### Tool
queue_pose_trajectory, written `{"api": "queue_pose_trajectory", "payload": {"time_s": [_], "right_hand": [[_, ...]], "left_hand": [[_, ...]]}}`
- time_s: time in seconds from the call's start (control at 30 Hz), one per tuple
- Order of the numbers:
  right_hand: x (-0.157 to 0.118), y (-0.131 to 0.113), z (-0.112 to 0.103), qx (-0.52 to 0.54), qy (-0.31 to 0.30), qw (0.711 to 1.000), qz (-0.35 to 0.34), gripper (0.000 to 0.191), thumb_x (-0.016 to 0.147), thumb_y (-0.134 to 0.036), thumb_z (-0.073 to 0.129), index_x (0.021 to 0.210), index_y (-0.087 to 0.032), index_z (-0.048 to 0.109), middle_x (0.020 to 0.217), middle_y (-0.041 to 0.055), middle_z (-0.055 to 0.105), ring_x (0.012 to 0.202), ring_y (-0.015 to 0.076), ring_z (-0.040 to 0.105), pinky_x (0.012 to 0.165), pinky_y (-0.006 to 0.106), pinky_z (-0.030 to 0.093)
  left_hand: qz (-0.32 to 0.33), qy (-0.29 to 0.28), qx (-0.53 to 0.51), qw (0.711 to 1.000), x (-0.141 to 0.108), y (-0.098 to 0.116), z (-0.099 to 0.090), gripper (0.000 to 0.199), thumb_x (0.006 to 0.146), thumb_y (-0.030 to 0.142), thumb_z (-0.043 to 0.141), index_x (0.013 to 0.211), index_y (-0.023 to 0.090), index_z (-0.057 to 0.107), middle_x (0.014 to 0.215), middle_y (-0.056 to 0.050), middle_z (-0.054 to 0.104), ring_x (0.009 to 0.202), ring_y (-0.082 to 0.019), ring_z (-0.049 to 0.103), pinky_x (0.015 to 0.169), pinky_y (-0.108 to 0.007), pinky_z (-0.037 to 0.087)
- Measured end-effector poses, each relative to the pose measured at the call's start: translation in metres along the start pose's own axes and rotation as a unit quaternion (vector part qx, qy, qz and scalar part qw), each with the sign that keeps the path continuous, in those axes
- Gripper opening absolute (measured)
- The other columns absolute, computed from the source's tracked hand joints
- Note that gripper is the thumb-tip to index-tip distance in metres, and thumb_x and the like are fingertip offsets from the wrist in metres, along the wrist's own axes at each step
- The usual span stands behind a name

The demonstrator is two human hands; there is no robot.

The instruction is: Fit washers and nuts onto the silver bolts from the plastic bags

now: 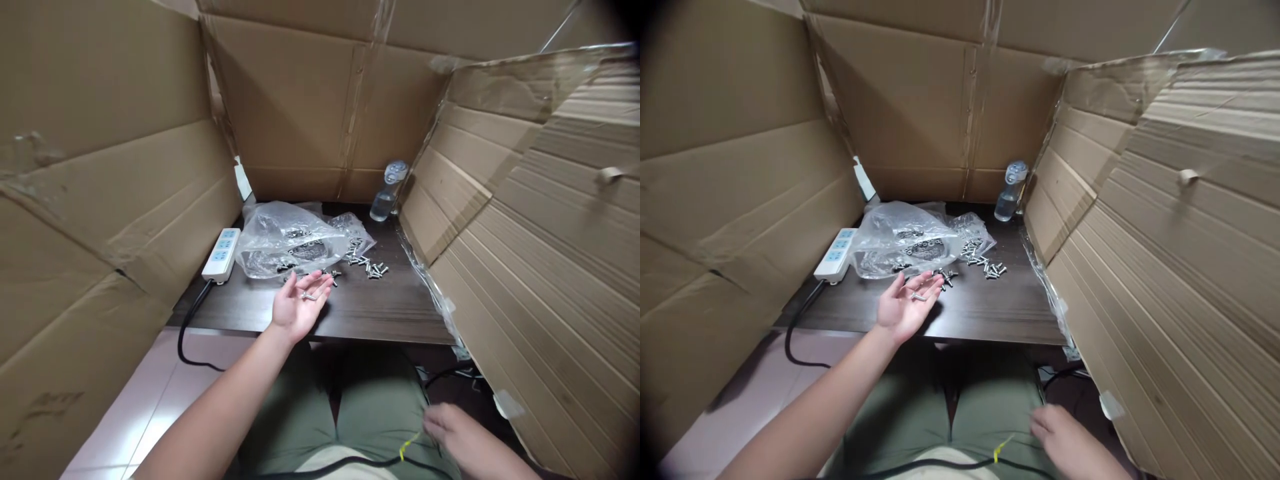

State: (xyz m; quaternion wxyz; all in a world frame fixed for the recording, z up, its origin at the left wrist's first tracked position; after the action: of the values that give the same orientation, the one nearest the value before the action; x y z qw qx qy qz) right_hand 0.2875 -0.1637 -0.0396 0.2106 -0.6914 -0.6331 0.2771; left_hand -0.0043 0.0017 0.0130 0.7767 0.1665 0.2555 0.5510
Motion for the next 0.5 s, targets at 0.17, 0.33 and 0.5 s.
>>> {"api": "queue_pose_trajectory", "payload": {"time_s": [0.17, 0.33, 0.5], "right_hand": [[0.047, -0.136, -0.014, 0.032, -0.063, 0.984, -0.163, 0.026, 0.092, -0.032, 0.04, 0.085, -0.02, 0.062, 0.074, 0.0023, 0.063, 0.069, 0.0164, 0.058, 0.066, 0.026, 0.044], [0.109, -0.208, 0.02, 0.013, -0.048, 0.946, -0.32, 0.021, 0.086, -0.024, 0.053, 0.106, -0.019, 0.06, 0.089, 0.0058, 0.062, 0.079, 0.0181, 0.058, 0.073, 0.029, 0.045], [0.142, -0.228, 0.064, -0.025, -0.037, 0.918, -0.394, 0.017, 0.087, -0.016, 0.049, 0.1, -0.016, 0.062, 0.102, 0.011, 0.061, 0.096, 0.0215, 0.057, 0.083, 0.033, 0.046]], "left_hand": [[-0.032, -0.039, -0.067, 0.996, 0.001, -0.02, 0.009, 0.044, 0.085, 0.046, 0.049, 0.098, 0.007, 0.066, 0.117, -0.02, 0.062, 0.122, -0.028, 0.05, 0.101, -0.037, 0.041], [-0.014, -0.028, -0.102, 0.994, 0.004, -0.029, 0.011, 0.04, 0.086, 0.042, 0.05, 0.099, 0.008, 0.066, 0.115, -0.019, 0.063, 0.123, -0.028, 0.049, 0.102, -0.037, 0.039], [0.04, 0.0, -0.081, 0.996, 0.007, -0.022, 0.003, 0.041, 0.087, 0.041, 0.05, 0.102, 0.007, 0.067, 0.112, -0.017, 0.064, 0.118, -0.026, 0.052, 0.102, -0.034, 0.039]]}}
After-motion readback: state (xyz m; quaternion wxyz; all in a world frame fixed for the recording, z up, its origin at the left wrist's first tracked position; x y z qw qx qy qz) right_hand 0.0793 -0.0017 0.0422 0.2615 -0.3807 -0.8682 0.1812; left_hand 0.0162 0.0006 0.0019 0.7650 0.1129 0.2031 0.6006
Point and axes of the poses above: each hand's wrist, its own x-axis towards the middle knuckle, its own z-axis out of the palm, y = z × x, the point moved 7 cm from there along x, towards the middle knuckle
